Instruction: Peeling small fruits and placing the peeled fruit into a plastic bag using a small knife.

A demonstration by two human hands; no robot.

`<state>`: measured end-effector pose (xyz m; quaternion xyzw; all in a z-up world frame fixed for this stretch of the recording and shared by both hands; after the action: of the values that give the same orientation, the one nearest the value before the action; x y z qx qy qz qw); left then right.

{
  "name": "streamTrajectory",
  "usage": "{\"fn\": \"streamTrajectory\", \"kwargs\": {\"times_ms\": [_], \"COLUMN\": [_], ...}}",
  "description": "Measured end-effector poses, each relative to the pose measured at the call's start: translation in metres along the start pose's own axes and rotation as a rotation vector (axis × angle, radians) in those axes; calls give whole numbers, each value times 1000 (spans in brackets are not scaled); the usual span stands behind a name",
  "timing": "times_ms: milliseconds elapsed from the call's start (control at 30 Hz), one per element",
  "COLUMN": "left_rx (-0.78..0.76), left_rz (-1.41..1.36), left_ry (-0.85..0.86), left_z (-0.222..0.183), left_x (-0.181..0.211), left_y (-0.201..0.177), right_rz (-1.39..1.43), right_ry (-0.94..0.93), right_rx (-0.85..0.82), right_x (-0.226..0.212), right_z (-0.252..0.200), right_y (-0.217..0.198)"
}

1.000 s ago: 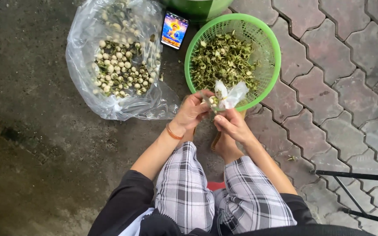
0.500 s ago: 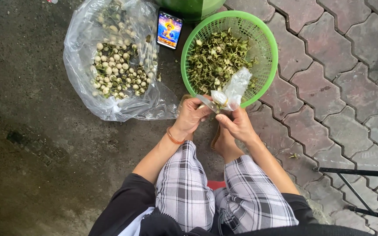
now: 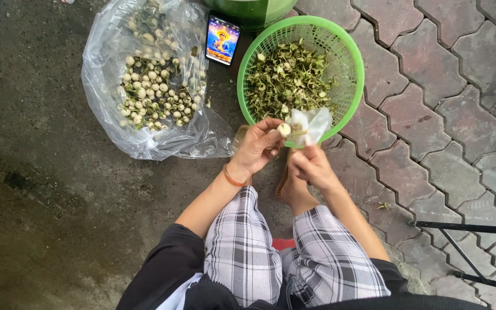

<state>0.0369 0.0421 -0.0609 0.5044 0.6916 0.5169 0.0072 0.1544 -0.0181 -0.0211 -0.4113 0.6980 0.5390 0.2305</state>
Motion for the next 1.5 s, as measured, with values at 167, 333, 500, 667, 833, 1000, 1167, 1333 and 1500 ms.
{"fn": "streamTrajectory", "kwargs": {"times_ms": [167, 333, 500, 667, 833, 1000, 1167, 1333, 1500], "left_rx": [-4, 33, 29, -21, -113, -152, -199, -213, -23], "left_rz": [-61, -34, -32, 97, 257, 362, 194, -172, -131], "left_ry": [-57, -20, -31, 76, 187, 182, 103, -121, 27], "left_z": [-9, -2, -6, -10, -12, -16, -12, -10, -22], "left_x": [5, 0, 6, 28, 49, 49, 42, 8, 45], "left_y": [14, 4, 10, 32, 43, 37, 27, -23, -90], "right_rz": [98, 216, 16, 283, 341, 258, 310, 392, 416], "right_ry": [-67, -60, -61, -94, -58, -38, -54, -11, 118], "right_rx": [53, -45, 106, 70, -71, -20, 93, 226, 308], "right_x": [-7, 21, -9, 7, 14, 33, 23, 18, 31], "right_z": [2, -6, 4, 1, -2, -6, -1, 1, -4], "right_y": [-1, -17, -3, -19, -16, -32, -34, -42, -48]}}
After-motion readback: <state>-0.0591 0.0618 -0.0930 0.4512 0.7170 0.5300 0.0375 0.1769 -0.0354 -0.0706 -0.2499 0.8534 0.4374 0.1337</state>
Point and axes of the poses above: each hand's wrist, its own z-axis towards the middle knuckle, its own y-axis out of the palm, x = y × z, the point moved 7 cm from there along z, towards the middle knuckle, and after that the axes turned 4 degrees about z, right-handed, at the moved point
